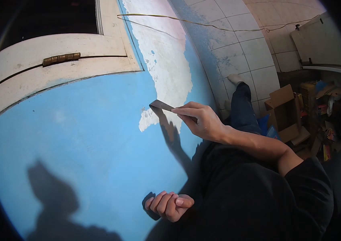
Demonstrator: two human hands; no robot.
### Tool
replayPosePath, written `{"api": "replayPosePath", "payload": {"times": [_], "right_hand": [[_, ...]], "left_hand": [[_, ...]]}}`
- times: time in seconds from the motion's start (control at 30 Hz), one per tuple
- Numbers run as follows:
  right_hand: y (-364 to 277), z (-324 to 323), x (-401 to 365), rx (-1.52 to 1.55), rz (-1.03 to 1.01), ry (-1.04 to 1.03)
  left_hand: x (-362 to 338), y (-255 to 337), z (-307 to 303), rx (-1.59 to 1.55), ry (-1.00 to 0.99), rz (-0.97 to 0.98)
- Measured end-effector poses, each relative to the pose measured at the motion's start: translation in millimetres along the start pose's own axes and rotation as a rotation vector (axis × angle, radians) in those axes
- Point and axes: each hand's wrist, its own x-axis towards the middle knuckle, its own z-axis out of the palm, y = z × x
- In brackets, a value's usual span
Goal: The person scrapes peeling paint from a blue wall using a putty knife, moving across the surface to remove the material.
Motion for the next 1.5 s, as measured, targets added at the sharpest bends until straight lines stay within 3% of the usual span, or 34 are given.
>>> {"api": "replayPosePath", "payload": {"times": [0.4, 0.5, 0.6, 0.73, 1.5], "right_hand": [[2.1, 6.9, -10.9, 0.003, -0.115, 0.072], [6.0, 7.9, 18.5, 0.028, -0.096, 0.129], [-2.8, -3.3, 7.5, -0.018, -0.045, -0.007], [3.3, 0.4, -2.6, -0.013, -0.122, 0.045], [-14.7, -1.0, -23.8, -0.007, -0.104, -0.027]], "left_hand": [[1.1, -1.9, -2.1, -0.008, 0.01, 0.021], [1.2, 0.7, -2.0, -0.001, 0.006, 0.016], [1.2, -1.4, -1.2, 0.009, 0.006, 0.037], [1.7, -1.1, 1.7, 0.005, -0.002, 0.036], [2.0, 0.8, 2.1, -0.008, 0.028, -0.009]]}}
